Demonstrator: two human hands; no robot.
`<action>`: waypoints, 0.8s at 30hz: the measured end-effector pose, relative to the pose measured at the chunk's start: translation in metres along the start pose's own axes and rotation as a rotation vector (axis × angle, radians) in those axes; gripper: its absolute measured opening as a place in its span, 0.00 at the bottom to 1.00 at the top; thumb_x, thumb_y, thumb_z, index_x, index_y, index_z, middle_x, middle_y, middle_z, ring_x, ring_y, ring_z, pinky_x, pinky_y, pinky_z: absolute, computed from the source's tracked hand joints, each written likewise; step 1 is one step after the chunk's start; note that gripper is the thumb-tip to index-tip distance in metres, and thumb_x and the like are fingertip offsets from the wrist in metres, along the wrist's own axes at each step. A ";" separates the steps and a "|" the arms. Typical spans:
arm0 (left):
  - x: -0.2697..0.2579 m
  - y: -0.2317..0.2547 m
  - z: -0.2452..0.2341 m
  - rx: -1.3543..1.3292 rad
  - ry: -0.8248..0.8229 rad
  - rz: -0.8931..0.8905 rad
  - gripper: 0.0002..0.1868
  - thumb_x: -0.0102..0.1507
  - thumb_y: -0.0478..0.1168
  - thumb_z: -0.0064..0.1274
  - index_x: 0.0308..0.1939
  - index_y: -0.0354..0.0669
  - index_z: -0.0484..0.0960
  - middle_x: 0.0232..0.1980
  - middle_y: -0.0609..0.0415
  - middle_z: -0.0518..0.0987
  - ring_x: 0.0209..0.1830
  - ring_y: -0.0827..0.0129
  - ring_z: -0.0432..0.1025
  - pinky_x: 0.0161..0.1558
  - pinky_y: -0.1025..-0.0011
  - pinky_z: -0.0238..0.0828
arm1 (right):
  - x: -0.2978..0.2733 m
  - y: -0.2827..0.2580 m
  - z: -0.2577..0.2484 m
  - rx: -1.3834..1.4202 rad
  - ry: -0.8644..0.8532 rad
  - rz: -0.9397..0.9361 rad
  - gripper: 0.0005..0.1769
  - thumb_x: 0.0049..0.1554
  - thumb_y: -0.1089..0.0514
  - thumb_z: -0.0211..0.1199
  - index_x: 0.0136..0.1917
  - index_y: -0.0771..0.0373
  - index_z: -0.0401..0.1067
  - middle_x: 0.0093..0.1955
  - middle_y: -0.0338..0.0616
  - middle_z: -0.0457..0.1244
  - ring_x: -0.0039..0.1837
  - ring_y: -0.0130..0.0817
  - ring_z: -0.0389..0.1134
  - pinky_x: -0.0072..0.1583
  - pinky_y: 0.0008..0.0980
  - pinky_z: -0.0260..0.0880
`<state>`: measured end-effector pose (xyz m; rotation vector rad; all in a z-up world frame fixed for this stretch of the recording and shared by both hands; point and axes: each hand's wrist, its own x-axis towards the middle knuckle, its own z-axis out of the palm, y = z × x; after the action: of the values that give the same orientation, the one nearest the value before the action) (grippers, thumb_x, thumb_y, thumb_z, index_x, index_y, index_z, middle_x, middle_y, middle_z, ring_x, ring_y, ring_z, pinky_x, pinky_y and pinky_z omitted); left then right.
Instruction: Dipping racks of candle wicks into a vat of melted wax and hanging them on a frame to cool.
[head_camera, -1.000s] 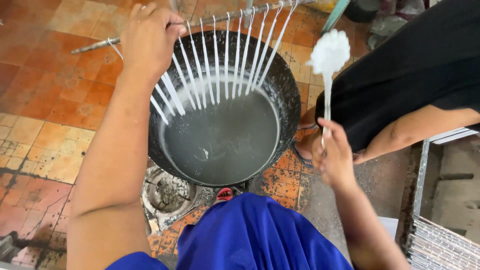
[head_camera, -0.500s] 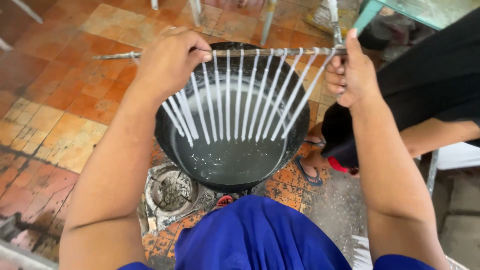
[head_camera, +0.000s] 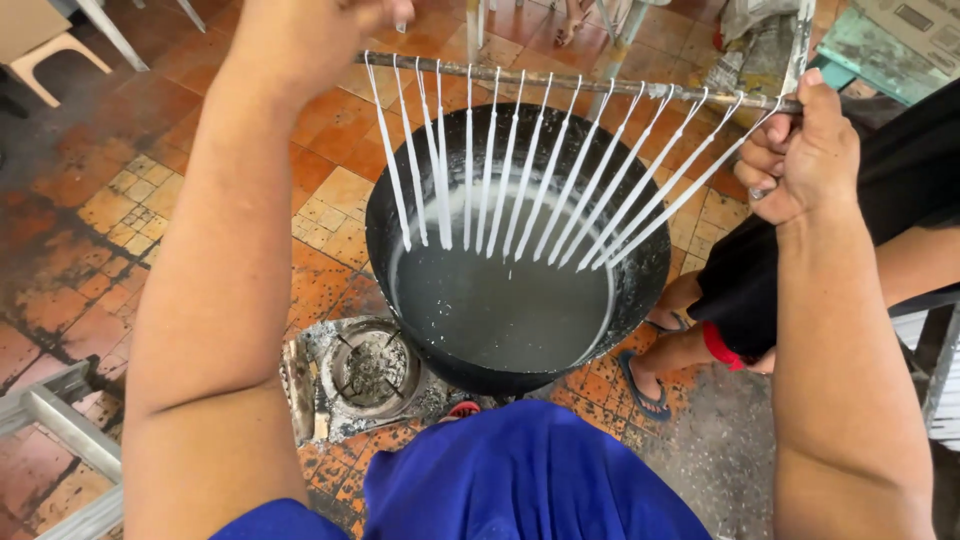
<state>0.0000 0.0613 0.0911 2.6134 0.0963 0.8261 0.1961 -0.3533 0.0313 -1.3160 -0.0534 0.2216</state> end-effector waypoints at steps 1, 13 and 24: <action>0.000 0.005 0.001 0.004 0.007 0.000 0.06 0.73 0.46 0.62 0.46 0.52 0.83 0.53 0.54 0.80 0.50 0.56 0.71 0.45 0.56 0.63 | -0.003 -0.004 0.006 0.001 -0.007 -0.005 0.26 0.64 0.37 0.57 0.32 0.48 0.55 0.27 0.27 0.51 0.26 0.20 0.40 0.30 0.23 0.38; 0.002 0.010 0.029 -0.129 -0.080 0.058 0.03 0.69 0.40 0.63 0.42 0.51 0.91 0.42 0.65 0.87 0.46 0.74 0.76 0.56 0.61 0.64 | 0.009 -0.012 0.014 0.027 -0.008 0.040 0.22 0.64 0.38 0.61 0.37 0.47 0.57 0.27 0.26 0.54 0.27 0.19 0.39 0.31 0.22 0.37; -0.055 0.031 0.019 -0.050 0.538 0.292 0.24 0.77 0.52 0.51 0.32 0.42 0.84 0.39 0.58 0.73 0.45 0.61 0.64 0.46 0.63 0.58 | 0.008 -0.010 0.012 0.010 -0.034 0.022 0.26 0.65 0.37 0.58 0.30 0.47 0.58 0.27 0.25 0.52 0.26 0.18 0.40 0.30 0.22 0.36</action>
<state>-0.0363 0.0165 0.0594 2.3200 -0.1606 1.5948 0.2033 -0.3430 0.0432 -1.3030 -0.0661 0.2624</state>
